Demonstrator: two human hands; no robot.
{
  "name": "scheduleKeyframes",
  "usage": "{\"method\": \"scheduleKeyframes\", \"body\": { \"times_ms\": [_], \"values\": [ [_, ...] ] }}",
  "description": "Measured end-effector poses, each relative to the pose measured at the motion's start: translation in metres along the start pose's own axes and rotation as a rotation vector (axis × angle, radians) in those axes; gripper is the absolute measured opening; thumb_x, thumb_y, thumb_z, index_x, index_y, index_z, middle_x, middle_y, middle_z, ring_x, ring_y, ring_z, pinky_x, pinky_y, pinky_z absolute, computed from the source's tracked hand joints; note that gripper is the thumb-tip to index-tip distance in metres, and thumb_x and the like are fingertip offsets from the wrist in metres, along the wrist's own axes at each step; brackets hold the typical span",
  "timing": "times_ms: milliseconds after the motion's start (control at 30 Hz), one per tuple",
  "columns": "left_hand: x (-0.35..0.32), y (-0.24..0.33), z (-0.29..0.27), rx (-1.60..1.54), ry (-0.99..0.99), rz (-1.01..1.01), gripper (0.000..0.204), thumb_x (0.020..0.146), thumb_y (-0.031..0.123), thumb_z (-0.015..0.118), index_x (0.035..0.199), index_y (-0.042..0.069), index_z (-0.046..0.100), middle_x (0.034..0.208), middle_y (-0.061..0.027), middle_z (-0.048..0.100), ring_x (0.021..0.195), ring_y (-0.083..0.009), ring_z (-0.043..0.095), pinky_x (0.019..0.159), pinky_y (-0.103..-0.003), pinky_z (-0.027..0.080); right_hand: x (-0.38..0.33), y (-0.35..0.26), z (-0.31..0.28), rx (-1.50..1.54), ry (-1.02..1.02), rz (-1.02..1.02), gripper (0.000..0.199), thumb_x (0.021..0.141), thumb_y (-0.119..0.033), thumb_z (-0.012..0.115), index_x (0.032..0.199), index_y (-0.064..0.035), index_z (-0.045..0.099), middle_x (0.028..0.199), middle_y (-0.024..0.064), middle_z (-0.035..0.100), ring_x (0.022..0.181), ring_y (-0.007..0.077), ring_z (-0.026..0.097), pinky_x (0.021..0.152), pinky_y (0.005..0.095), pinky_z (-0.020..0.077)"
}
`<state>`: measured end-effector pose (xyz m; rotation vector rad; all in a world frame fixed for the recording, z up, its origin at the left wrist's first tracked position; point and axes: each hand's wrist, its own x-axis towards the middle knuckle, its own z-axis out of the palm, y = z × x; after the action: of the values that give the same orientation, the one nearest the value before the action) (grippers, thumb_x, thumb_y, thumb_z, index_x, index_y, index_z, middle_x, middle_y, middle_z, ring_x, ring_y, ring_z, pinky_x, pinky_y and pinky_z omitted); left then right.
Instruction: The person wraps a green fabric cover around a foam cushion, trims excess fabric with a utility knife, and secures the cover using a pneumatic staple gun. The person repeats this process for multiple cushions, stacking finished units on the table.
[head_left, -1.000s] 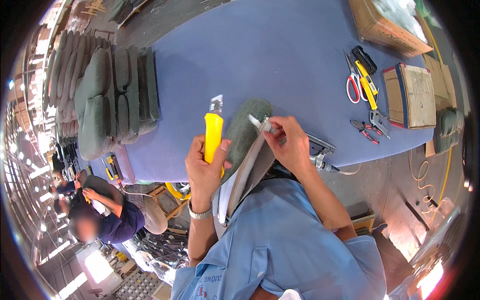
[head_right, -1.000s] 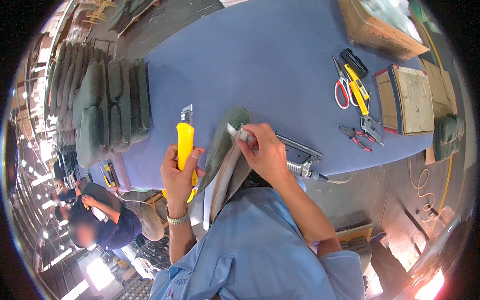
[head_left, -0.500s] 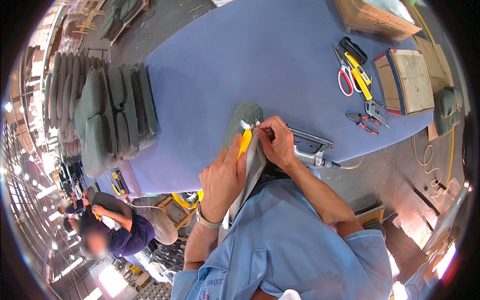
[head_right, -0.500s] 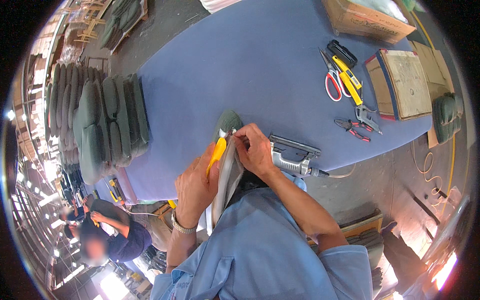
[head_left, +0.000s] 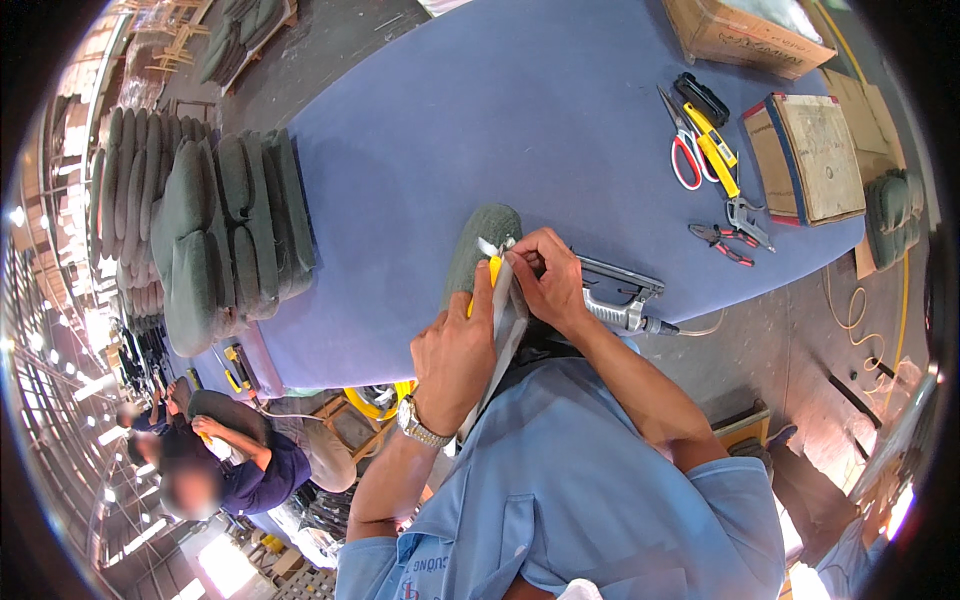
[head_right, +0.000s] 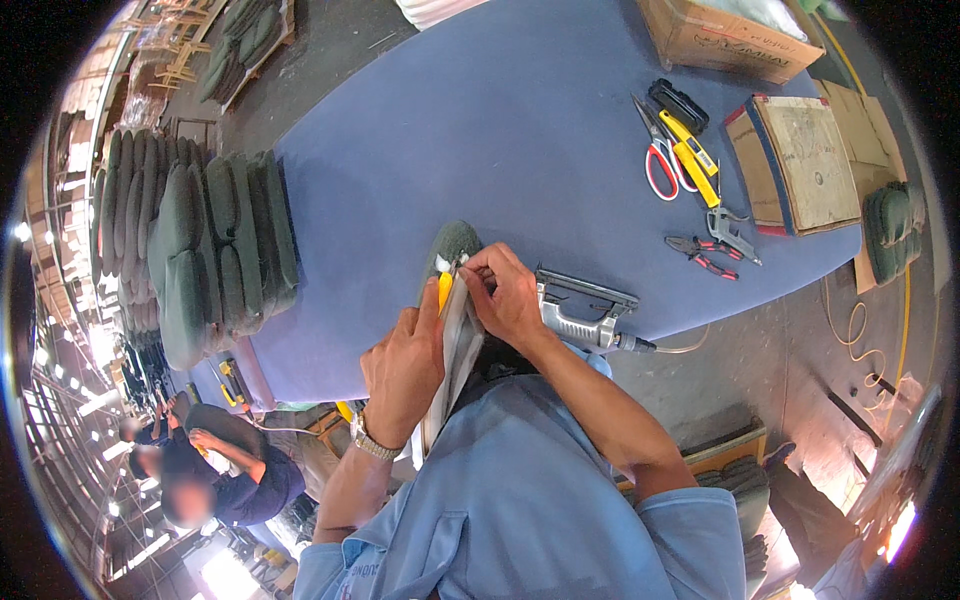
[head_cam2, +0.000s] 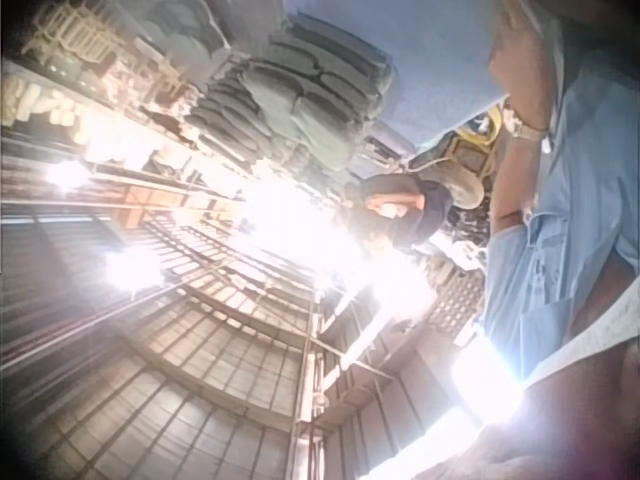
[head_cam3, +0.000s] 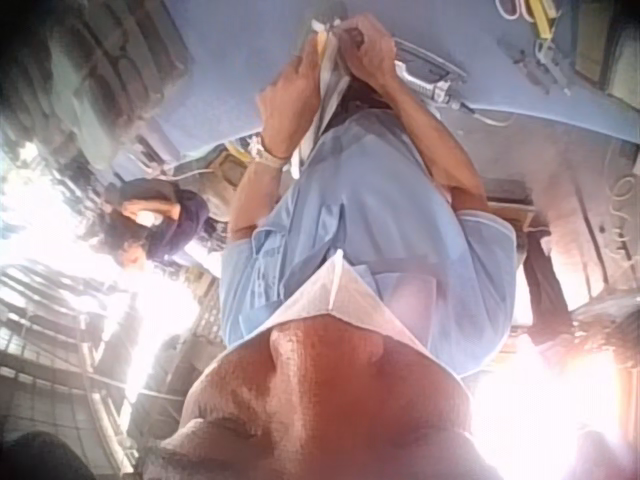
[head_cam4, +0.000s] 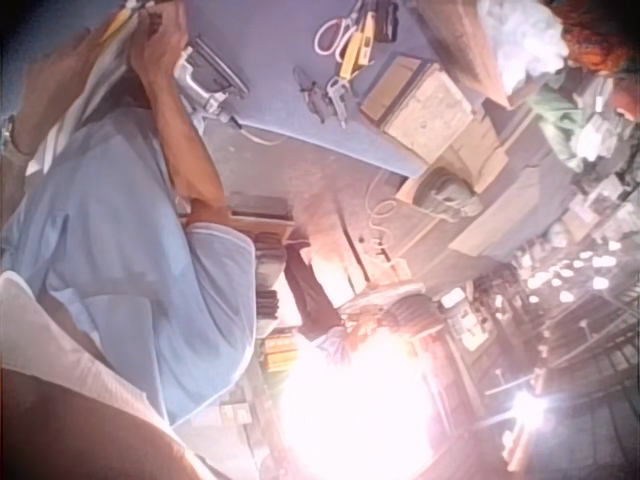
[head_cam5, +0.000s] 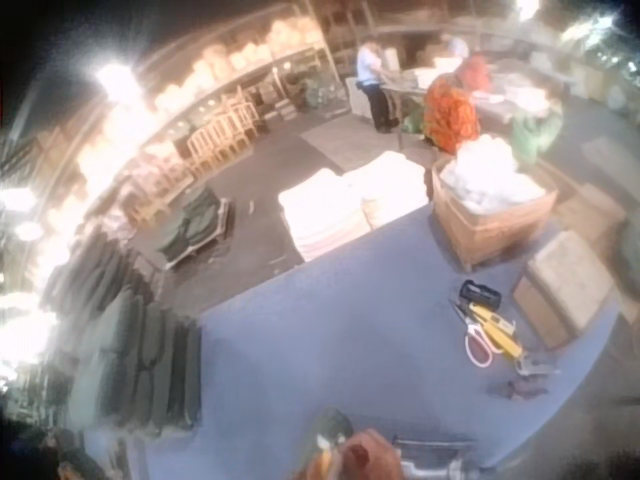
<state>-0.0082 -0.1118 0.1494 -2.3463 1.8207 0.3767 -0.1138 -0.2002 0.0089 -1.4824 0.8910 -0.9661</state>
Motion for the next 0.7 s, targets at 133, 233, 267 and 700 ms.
{"method": "scheduleKeyframes", "body": {
  "times_ms": [133, 233, 267, 700],
  "values": [
    [0.000, -0.003, -0.004, 0.006, -0.061, 0.009, 0.069, 0.089, 0.008, 0.061, 0.155, 0.007, 0.041, 0.102, -0.0131, 0.070, 0.072, -0.0318, 0.074, 0.057, -0.042, 0.058, 0.002, 0.001, 0.001, -0.005, 0.010, -0.025, 0.009, 0.094, -0.004, 0.072, 0.096, 0.0001, 0.064, 0.092, 0.0123, 0.066, 0.077, 0.0226, 0.071, 0.069, 0.0326, 0.0592],
    [-0.002, -0.004, -0.005, 0.004, -0.073, 0.009, 0.070, 0.089, 0.008, 0.061, 0.156, 0.006, 0.040, 0.102, -0.0144, 0.070, 0.071, -0.0325, 0.074, 0.055, -0.043, 0.057, 0.002, 0.002, 0.003, 0.014, 0.003, -0.006, 0.009, 0.094, -0.004, 0.072, 0.096, -0.0001, 0.064, 0.092, 0.0120, 0.066, 0.077, 0.0216, 0.071, 0.069, 0.0327, 0.0588],
    [-0.003, -0.004, -0.006, 0.001, -0.076, 0.007, 0.070, 0.089, 0.008, 0.061, 0.156, 0.006, 0.040, 0.101, -0.0149, 0.070, 0.070, -0.0327, 0.074, 0.054, -0.043, 0.057, 0.002, 0.002, 0.003, 0.010, -0.002, 0.003, 0.009, 0.094, -0.004, 0.072, 0.096, -0.0001, 0.064, 0.092, 0.0117, 0.066, 0.076, 0.0211, 0.070, 0.069, 0.0325, 0.0585],
    [-0.017, -0.002, 0.001, -0.080, -0.030, 0.007, 0.059, 0.098, 0.014, 0.057, 0.155, 0.009, 0.044, 0.096, -0.0126, 0.070, 0.065, -0.0335, 0.072, 0.050, -0.045, 0.054, -0.009, -0.001, -0.003, 0.061, -0.019, 0.053, 0.008, 0.098, -0.006, 0.069, 0.098, -0.0023, 0.062, 0.082, 0.0000, 0.058, 0.071, 0.0055, 0.053, 0.066, 0.0239, 0.0470]
  ]
}}
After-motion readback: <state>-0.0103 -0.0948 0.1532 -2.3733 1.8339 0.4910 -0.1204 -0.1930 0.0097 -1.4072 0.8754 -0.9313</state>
